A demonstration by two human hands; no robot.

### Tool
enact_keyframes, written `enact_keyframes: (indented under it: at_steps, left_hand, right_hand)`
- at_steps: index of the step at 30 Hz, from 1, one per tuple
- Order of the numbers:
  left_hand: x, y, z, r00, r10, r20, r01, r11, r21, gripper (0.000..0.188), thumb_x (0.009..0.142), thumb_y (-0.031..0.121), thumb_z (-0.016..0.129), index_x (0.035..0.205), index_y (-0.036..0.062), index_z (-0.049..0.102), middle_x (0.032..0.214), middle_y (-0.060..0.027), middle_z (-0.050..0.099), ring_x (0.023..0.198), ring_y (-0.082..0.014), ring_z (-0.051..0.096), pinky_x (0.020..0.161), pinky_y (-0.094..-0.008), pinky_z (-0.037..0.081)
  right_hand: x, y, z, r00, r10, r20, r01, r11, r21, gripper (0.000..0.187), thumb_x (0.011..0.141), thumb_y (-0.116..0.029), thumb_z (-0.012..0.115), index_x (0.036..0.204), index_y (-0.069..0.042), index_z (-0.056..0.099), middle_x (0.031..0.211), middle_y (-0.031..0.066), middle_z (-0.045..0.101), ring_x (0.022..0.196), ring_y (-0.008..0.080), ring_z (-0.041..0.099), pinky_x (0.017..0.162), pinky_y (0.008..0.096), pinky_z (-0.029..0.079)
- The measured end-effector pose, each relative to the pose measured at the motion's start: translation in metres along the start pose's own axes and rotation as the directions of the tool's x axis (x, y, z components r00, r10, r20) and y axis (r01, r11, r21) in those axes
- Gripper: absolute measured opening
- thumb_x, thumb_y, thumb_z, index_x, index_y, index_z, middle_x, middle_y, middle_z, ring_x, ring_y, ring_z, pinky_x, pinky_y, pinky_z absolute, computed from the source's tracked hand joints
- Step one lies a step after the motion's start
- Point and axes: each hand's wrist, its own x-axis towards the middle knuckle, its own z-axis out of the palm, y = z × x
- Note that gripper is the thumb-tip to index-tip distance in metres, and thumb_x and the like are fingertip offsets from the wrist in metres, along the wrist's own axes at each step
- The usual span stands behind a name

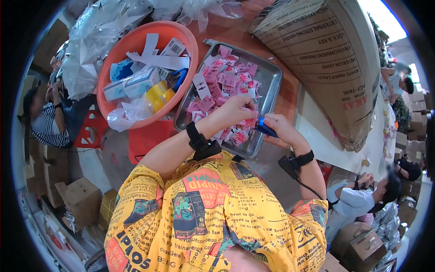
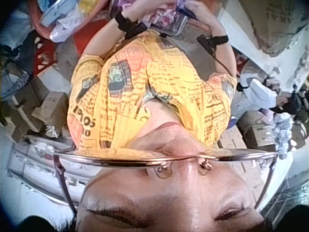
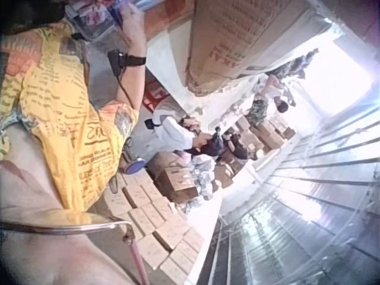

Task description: The person picks up small pink key tags and white paper inserts from a metal tray. They fold the paper inserts and attach them to the tags using a blue stapler. The assembled tags are then placed into a cardboard box on the table.

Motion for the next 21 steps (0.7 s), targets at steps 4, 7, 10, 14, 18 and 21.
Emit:
enact_keyframes:
  at_steps: [4,7,10,14,18,21]
  left_hand:
    - [-0.005,0.001,-0.001,0.999,0.022,-0.027,-0.021,0.999,0.039,0.012,0.078,0.009,0.061,0.084,0.0004,0.056,0.077,-0.0035,0.055,0.067,-0.0092,0.053,0.054,-0.0242,0.046]
    - [-0.007,0.002,-0.004,0.998,0.004,-0.061,0.001,0.998,0.07,0.013,0.081,0.012,0.06,0.084,0.0002,0.055,0.078,-0.0044,0.056,0.065,-0.0085,0.053,0.052,-0.0239,0.045]
    - [-0.006,-0.003,-0.009,0.996,-0.078,-0.052,0.075,0.996,-0.045,0.015,0.084,0.015,0.057,0.088,0.0004,0.053,0.078,-0.0058,0.057,0.06,-0.0088,0.055,0.047,-0.0235,0.045]
    - [-0.01,0.0,-0.008,0.993,-0.101,-0.054,0.091,0.983,-0.162,0.018,0.086,0.015,0.053,0.096,0.0008,0.049,0.078,-0.0071,0.058,0.054,-0.0108,0.056,0.04,-0.0232,0.044]
    - [-0.015,-0.002,-0.007,0.993,-0.056,-0.105,0.044,0.993,-0.11,0.023,0.084,0.013,0.054,0.102,0.0012,0.046,0.079,-0.0078,0.058,0.055,-0.0118,0.057,0.04,-0.0229,0.045]
    - [-0.009,-0.014,-0.006,0.992,0.063,-0.106,-0.063,0.998,0.002,0.027,0.081,0.009,0.056,0.105,0.0012,0.045,0.083,-0.0084,0.057,0.061,-0.012,0.058,0.044,-0.0231,0.048]
  right_hand:
    - [0.006,-0.005,-0.001,0.999,0.003,0.036,0.0,0.996,-0.093,0.026,0.088,-0.027,0.047,0.082,-0.003,0.054,0.074,0.0007,0.05,0.069,0.0091,0.048,0.066,0.0255,0.04]
    - [0.009,-0.005,0.001,0.998,-0.056,0.014,0.057,0.997,-0.042,0.026,0.087,-0.029,0.049,0.084,-0.004,0.055,0.077,0.0011,0.052,0.068,0.0095,0.048,0.065,0.0252,0.041]
    - [0.009,-0.005,0.011,0.997,-0.073,-0.022,0.076,0.96,0.271,0.024,0.085,-0.027,0.055,0.094,-0.005,0.056,0.078,0.001,0.055,0.064,0.0089,0.051,0.057,0.0235,0.043]
    - [0.022,0.032,0.02,0.974,-0.017,-0.226,0.103,0.921,0.375,0.03,0.079,-0.021,0.066,0.1,-0.004,0.055,0.081,0.0015,0.059,0.065,0.0094,0.055,0.058,0.0236,0.046]
    - [0.02,0.02,0.04,0.932,-0.033,-0.362,0.225,0.834,0.504,0.031,0.072,-0.011,0.071,0.097,-0.003,0.055,0.081,0.0039,0.061,0.066,0.0113,0.058,0.057,0.0249,0.048]
    - [0.024,0.023,0.047,0.885,-0.086,-0.458,0.33,0.81,0.485,0.03,0.069,-0.006,0.072,0.095,-0.003,0.055,0.08,0.0053,0.062,0.063,0.0126,0.059,0.055,0.0257,0.048]
